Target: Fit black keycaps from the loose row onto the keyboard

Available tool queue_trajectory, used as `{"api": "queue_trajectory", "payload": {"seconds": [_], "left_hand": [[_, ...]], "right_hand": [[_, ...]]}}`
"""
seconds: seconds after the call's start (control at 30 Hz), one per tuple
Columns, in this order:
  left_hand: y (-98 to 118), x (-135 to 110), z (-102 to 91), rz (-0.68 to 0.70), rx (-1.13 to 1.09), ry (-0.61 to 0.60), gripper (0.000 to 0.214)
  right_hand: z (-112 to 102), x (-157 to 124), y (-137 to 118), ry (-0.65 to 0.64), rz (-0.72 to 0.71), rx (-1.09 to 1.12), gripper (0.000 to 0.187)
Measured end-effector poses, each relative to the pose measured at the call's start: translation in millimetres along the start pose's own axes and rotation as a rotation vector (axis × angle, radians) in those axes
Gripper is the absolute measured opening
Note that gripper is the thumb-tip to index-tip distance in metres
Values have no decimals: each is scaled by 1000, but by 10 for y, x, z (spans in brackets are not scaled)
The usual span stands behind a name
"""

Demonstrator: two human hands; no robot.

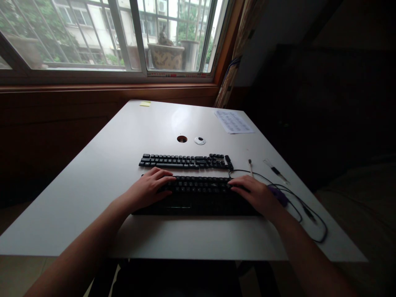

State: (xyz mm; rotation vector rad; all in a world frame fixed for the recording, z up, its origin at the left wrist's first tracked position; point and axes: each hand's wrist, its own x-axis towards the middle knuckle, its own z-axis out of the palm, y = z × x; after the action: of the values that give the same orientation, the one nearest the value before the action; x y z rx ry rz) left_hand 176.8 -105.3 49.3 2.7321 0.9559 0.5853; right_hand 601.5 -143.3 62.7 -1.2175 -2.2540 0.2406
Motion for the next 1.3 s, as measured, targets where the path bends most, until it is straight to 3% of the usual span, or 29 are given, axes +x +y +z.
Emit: {"api": "queue_trajectory", "payload": {"seconds": [0.57,1.3], "left_hand": [[-6,2,0,5,-14,8,42],[8,3,-7,6,-9,13,43]], "right_hand": [[168,-203,-44,92,-83,-64,20],[224,-279,35,141,59,-26,14]]}}
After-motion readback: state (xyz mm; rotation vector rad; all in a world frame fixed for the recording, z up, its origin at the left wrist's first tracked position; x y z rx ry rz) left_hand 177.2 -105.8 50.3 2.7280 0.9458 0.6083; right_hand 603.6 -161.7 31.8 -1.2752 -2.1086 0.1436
